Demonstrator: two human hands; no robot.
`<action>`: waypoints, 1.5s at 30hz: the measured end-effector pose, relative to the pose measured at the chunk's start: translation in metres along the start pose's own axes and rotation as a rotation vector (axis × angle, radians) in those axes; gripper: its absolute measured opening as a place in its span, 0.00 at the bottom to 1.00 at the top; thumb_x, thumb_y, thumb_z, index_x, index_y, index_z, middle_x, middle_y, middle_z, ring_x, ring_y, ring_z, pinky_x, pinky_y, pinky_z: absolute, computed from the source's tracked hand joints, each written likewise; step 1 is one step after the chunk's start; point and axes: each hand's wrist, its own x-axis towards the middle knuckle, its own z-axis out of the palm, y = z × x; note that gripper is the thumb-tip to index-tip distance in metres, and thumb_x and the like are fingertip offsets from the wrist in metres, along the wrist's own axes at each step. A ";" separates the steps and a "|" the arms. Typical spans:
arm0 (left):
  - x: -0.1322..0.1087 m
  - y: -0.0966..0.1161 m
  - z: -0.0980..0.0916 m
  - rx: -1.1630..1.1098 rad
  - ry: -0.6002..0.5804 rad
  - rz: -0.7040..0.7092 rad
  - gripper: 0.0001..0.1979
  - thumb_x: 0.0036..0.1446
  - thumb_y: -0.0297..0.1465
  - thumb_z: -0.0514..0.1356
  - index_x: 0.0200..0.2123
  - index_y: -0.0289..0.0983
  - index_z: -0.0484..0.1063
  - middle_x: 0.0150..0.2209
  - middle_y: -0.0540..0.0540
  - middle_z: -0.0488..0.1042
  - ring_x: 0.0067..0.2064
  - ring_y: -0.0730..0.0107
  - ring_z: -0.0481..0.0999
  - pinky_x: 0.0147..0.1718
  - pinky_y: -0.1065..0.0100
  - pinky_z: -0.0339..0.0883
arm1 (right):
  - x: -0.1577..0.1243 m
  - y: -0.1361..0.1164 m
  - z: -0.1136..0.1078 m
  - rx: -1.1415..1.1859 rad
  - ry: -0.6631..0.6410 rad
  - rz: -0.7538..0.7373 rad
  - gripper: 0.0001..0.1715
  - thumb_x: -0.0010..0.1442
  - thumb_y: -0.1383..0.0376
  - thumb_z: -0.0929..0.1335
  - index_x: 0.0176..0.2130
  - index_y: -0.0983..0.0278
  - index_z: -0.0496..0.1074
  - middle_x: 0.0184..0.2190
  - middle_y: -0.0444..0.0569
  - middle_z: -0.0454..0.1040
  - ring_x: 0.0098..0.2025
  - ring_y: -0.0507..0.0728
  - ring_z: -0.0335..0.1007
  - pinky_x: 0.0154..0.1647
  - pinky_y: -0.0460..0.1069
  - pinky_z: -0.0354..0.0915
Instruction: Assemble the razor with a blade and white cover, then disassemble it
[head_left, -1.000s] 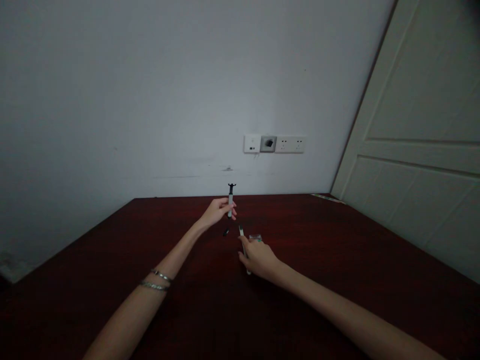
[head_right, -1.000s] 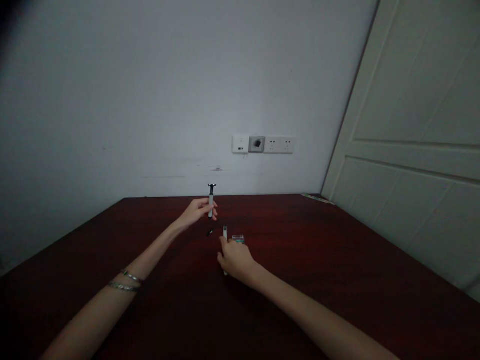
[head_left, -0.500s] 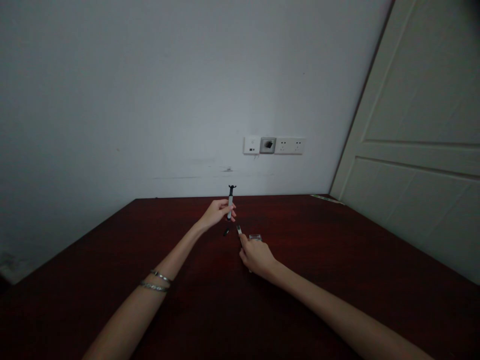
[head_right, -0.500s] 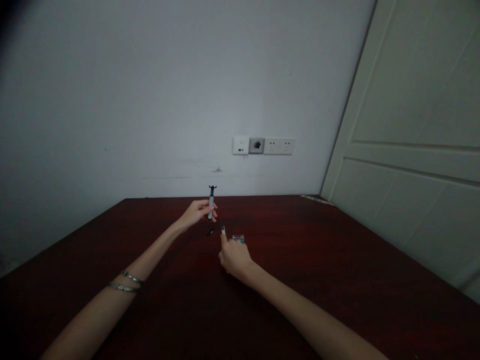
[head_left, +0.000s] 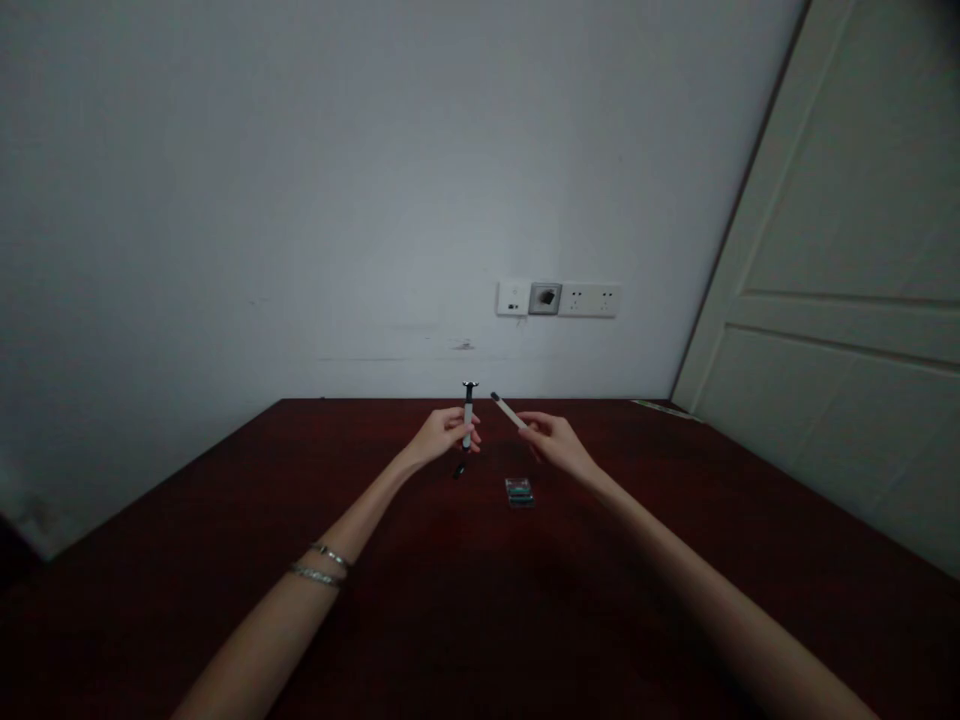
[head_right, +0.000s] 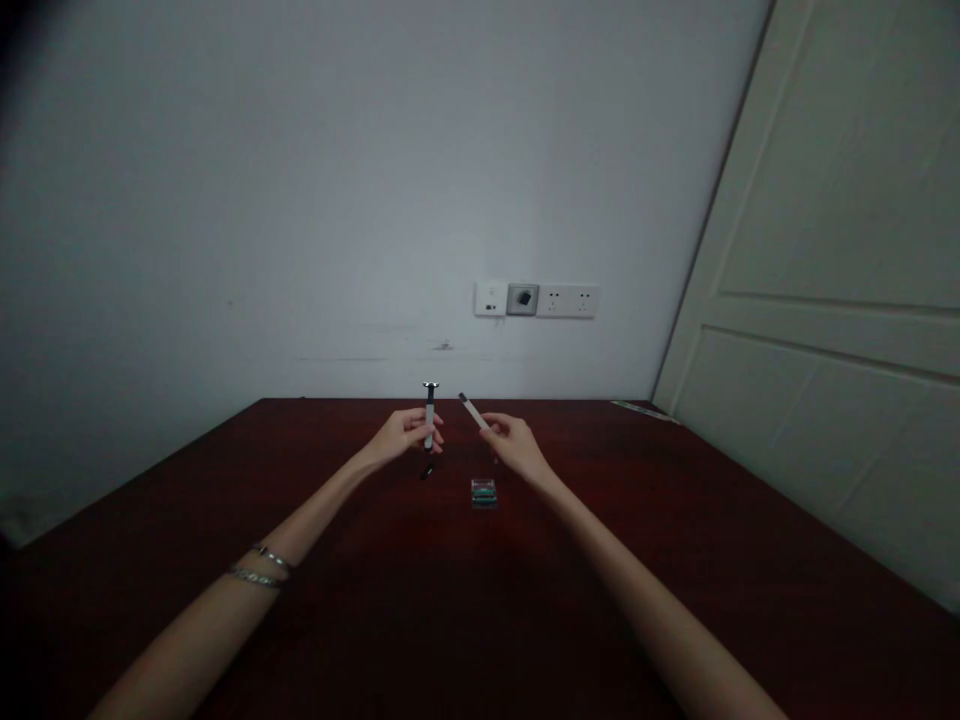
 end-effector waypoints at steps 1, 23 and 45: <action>0.000 -0.001 0.001 -0.011 0.006 0.007 0.12 0.53 0.32 0.58 0.39 0.31 0.64 0.28 0.43 0.75 0.27 0.69 0.76 0.28 0.68 0.68 | 0.002 0.000 -0.004 0.101 -0.016 0.014 0.26 0.49 0.60 0.65 0.46 0.72 0.69 0.18 0.41 0.64 0.18 0.49 0.59 0.20 0.45 0.57; -0.015 -0.008 0.015 0.575 0.107 0.238 0.06 0.57 0.26 0.50 0.37 0.36 0.64 0.32 0.47 0.74 0.35 0.70 0.74 0.37 0.70 0.64 | -0.007 -0.025 -0.043 -0.647 -0.093 -0.646 0.35 0.56 0.77 0.56 0.61 0.58 0.54 0.40 0.51 0.71 0.43 0.56 0.64 0.46 0.53 0.59; -0.015 -0.019 0.018 0.602 0.025 0.201 0.05 0.57 0.27 0.49 0.35 0.36 0.63 0.29 0.47 0.73 0.31 0.71 0.72 0.33 0.71 0.63 | 0.001 -0.012 -0.057 -0.656 -0.130 -0.655 0.34 0.55 0.78 0.57 0.57 0.54 0.61 0.40 0.50 0.69 0.41 0.55 0.63 0.46 0.54 0.60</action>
